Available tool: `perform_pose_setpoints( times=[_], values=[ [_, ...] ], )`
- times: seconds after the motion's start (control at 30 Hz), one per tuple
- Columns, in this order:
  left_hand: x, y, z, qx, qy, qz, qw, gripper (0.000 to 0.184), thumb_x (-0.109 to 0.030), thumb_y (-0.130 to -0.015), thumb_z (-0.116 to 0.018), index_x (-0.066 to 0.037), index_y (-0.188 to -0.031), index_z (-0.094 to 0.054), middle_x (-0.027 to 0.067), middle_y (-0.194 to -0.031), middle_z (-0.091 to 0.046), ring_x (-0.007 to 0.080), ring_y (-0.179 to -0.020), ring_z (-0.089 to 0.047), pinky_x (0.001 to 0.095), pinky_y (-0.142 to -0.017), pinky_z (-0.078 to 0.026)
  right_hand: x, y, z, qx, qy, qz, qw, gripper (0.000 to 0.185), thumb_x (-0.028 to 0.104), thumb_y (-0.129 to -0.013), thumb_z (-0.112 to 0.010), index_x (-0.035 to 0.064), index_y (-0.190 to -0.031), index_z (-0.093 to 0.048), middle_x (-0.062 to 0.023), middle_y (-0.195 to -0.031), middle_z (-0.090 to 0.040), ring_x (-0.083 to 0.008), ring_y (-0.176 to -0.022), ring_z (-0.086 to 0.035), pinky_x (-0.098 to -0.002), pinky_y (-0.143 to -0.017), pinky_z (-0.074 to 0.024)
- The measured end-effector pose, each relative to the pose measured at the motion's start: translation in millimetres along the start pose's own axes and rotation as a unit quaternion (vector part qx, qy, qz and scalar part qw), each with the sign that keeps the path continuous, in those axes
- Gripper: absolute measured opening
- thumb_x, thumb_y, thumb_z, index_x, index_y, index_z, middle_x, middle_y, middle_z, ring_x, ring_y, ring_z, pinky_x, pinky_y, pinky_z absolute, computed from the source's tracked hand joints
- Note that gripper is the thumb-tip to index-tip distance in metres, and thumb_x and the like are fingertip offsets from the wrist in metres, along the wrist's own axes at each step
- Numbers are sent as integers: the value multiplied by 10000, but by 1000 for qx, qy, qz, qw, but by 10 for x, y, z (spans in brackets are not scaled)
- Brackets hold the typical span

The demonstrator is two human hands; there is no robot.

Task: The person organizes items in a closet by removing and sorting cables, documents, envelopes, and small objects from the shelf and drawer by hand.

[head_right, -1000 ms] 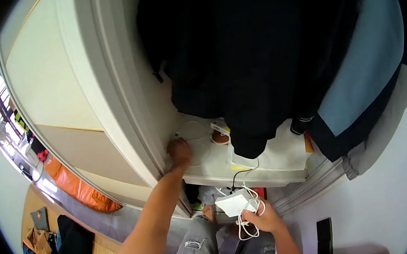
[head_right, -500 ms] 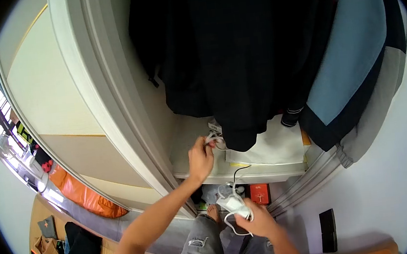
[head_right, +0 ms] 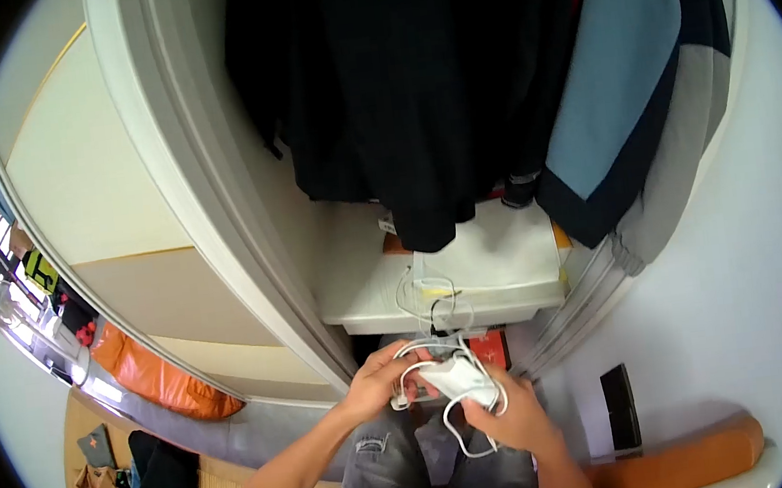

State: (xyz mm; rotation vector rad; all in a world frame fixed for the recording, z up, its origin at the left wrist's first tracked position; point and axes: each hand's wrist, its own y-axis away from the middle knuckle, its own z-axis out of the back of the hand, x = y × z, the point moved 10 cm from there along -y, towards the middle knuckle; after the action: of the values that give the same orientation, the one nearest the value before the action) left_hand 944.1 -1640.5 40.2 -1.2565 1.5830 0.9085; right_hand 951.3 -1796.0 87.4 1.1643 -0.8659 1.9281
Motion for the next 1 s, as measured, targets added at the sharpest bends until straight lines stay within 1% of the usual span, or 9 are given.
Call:
perform_pose_setpoints(
  times=[0.2,0.37,0.5,0.6,0.63,0.87,0.9,0.93,1.0],
  values=[
    [-143,637,-237,-57,-48,31,997,363,-300,-991,-383,-31,-1176,-543,-14,-731,-487,43,-597,-388,189,-510,-289,171,152,-207,54,-79,22,995,492,122,-759,-684,-7,-1208,-531,-86,-971,-653,-126,-870,-614,-287,-755,-498],
    [-724,1228,-443,-100,-315,-274,903,493,-375,-851,-627,-5,-1166,-543,128,-1056,-577,222,-939,-568,307,-785,-452,644,466,-630,185,57,44,980,706,169,-761,-713,127,-1381,-378,-153,-1199,-550,-257,-1015,-614,-331,-800,-507],
    [-552,1509,-279,-133,-317,-147,927,543,-186,-572,-881,11,-1011,-630,111,-975,-646,238,-833,-644,308,-748,-494,1002,623,-1018,213,76,133,965,805,104,-688,-787,87,-1377,-371,-137,-1437,-252,-288,-1098,-560,-335,-840,-514],
    [-352,1710,-209,-103,-257,-80,958,577,-200,-574,-886,29,-1037,-628,92,-953,-665,214,-841,-644,299,-763,-493,1032,653,-1055,174,92,129,972,682,158,-799,-694,106,-1387,-354,-176,-1305,-437,-335,-1161,-501,-374,-915,-472],
    [-380,1723,-259,-109,-228,-75,965,462,-181,-577,-896,7,-932,-669,85,-895,-685,148,-795,-643,289,-697,-504,947,699,-1173,242,34,84,966,773,145,-771,-708,109,-1422,-294,-208,-1433,-249,-367,-1331,-277,-427,-1069,-315],
    [380,2194,-55,-87,-225,-38,970,472,-209,-641,-857,20,-1006,-664,117,-975,-685,185,-756,-665,296,-686,-525,717,1029,-1532,308,-44,-17,950,801,220,-792,-706,57,-1430,-251,-201,-1469,-233,-341,-1360,-250,-390,-1093,-273],
    [579,2280,-123,-74,-234,121,962,342,-219,-865,-585,33,-1094,-622,184,-1156,-612,289,-943,-634,355,-769,-527,672,1033,-1520,299,-75,-58,949,865,253,-749,-751,43,-1426,-253,-211,-1445,-290,-337,-1342,-299,-380,-1075,-296],
    [589,2303,-117,-72,-228,124,963,345,-221,-852,-600,34,-1084,-625,187,-1154,-612,289,-939,-636,356,-769,-528,612,1011,-1505,298,-78,-62,949,865,253,-749,-751,43,-1426,-253,-211,-1445,-290,-337,-1342,-299,-380,-1075,-296],
    [476,2341,-134,-68,-221,82,969,353,-225,-826,-630,35,-1064,-633,195,-1149,-613,289,-932,-641,358,-768,-530,741,997,-1472,344,-91,84,931,952,264,-685,-802,46,-1429,-249,-209,-1434,-317,-332,-1297,-376,-383,-1041,-342]
  ],
)
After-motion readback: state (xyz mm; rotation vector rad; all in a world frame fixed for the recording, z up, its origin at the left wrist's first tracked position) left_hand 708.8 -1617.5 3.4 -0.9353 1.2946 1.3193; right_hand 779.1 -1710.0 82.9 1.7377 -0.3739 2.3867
